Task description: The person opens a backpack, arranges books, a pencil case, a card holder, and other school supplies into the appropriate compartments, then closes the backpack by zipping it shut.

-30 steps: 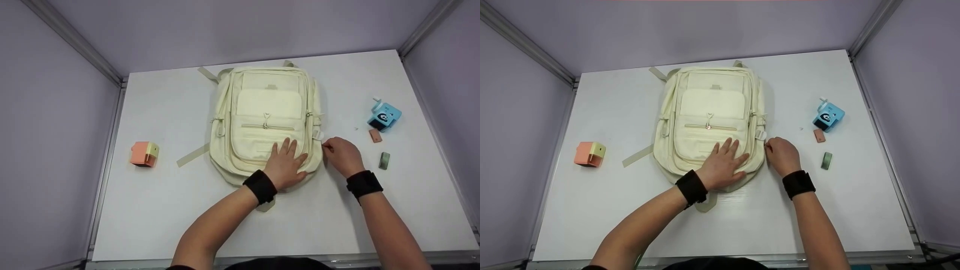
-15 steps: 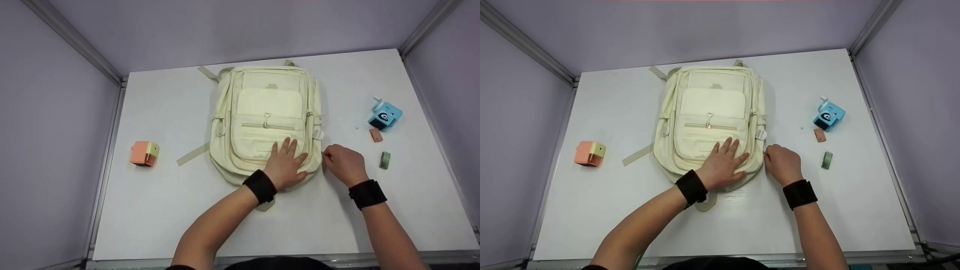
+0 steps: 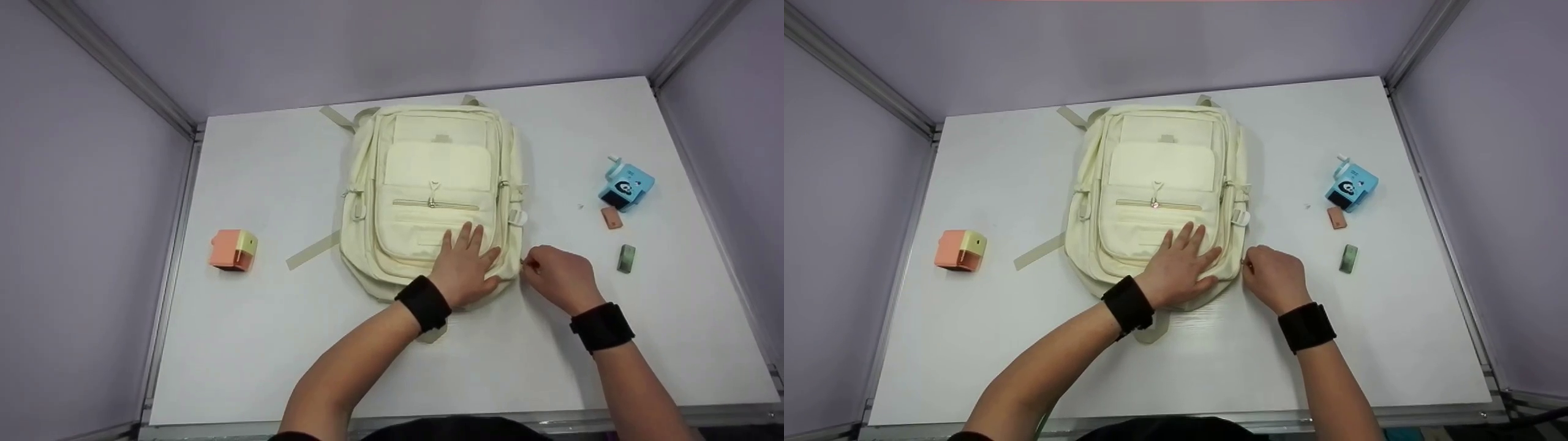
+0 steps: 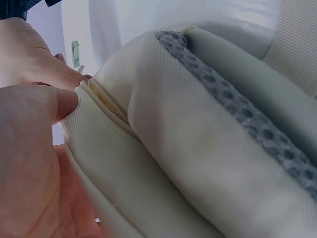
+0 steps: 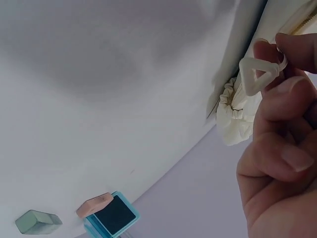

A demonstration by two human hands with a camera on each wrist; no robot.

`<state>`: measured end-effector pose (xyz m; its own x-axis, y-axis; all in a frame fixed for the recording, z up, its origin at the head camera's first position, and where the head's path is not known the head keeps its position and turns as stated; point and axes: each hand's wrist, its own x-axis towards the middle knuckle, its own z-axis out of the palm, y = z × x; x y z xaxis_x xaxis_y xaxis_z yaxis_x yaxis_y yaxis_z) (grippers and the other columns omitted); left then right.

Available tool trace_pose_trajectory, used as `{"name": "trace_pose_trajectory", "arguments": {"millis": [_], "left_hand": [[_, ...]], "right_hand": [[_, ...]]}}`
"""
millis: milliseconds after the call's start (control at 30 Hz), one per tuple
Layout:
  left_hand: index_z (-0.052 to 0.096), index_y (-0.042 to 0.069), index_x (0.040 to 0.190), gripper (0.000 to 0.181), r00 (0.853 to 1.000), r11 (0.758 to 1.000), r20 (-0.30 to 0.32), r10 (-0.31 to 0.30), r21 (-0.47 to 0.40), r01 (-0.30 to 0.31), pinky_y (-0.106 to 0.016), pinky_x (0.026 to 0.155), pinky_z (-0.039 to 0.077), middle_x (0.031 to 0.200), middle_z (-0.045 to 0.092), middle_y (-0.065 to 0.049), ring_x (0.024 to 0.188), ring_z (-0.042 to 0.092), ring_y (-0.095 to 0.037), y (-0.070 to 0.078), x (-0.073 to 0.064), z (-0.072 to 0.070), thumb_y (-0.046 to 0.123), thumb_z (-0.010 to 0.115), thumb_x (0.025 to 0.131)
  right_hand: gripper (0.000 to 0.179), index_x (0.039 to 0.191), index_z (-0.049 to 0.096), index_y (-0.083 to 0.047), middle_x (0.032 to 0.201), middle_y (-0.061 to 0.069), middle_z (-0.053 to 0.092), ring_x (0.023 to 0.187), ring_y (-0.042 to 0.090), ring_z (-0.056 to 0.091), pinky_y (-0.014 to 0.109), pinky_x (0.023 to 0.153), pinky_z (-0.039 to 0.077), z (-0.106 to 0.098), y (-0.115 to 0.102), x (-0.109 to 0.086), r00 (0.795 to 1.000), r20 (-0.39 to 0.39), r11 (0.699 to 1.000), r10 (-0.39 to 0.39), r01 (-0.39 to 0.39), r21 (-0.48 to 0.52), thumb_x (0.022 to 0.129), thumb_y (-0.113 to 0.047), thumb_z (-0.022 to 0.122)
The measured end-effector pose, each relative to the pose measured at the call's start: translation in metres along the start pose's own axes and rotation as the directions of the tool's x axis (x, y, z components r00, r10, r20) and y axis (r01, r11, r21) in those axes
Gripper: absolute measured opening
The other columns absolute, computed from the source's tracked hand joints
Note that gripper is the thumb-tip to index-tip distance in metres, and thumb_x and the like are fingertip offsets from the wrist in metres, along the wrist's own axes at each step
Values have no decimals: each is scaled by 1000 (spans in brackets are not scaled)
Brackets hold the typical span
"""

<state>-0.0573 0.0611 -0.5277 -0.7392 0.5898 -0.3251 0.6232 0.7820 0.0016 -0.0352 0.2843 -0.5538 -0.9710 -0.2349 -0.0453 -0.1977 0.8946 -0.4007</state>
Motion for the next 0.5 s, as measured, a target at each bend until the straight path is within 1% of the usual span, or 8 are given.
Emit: {"name": "trace_pose_trajectory", "arguments": {"millis": [100, 200, 300, 367, 433, 500], "left_hand": [[33, 34, 161, 69, 999, 999, -10, 32, -19, -32, -57, 120, 21, 169, 18, -13, 155, 11, -35, -5, -2, 0, 69, 34, 102], [32, 30, 162, 74, 994, 992, -31, 107, -64, -109, -57, 121, 19, 170, 16, -12, 156, 10, -34, -16, -7, 1, 69, 44, 100], [34, 28, 161, 73, 979, 975, -67, 194, -94, -199, -54, 122, 16, 169, 18, -10, 156, 12, -31, -29, -16, 3, 61, 54, 99], [36, 27, 161, 70, 968, 966, -90, 234, -95, -242, -51, 123, 15, 169, 20, -9, 156, 14, -30, -37, -25, 7, 55, 57, 100], [37, 27, 160, 67, 961, 961, -114, 252, -84, -262, -50, 123, 15, 169, 21, -8, 155, 15, -29, -46, -35, 13, 50, 59, 101], [38, 26, 160, 65, 959, 963, -134, 251, -66, -261, -50, 123, 16, 168, 22, -8, 155, 16, -29, -54, -45, 20, 47, 59, 102]], "right_hand": [[5, 86, 74, -11, 75, -1, 66, 63, 16, 58, 39, 56, 48, 2, 1, 2, 1000, -8, 1000, 17, -17, 20, 90, -11, 71], [4, 87, 74, -11, 77, 0, 67, 65, 16, 59, 40, 57, 48, 3, 2, 4, 999, -15, 999, 28, -28, 37, 91, -11, 71], [4, 89, 74, -11, 80, 0, 68, 67, 17, 60, 40, 59, 49, 2, 2, 5, 999, -16, 999, 31, -30, 43, 91, -11, 70], [4, 90, 74, -12, 82, 0, 69, 68, 17, 61, 40, 60, 49, 1, 2, 5, 999, -12, 998, 32, -31, 47, 91, -12, 70], [4, 90, 74, -12, 84, 0, 69, 68, 17, 61, 39, 60, 48, 0, 2, 6, 1000, -8, 998, 30, -30, 47, 91, -12, 70], [5, 91, 74, -12, 85, 1, 69, 68, 17, 61, 39, 60, 48, 0, 2, 5, 1000, -6, 999, 29, -29, 44, 92, -12, 69]]}}
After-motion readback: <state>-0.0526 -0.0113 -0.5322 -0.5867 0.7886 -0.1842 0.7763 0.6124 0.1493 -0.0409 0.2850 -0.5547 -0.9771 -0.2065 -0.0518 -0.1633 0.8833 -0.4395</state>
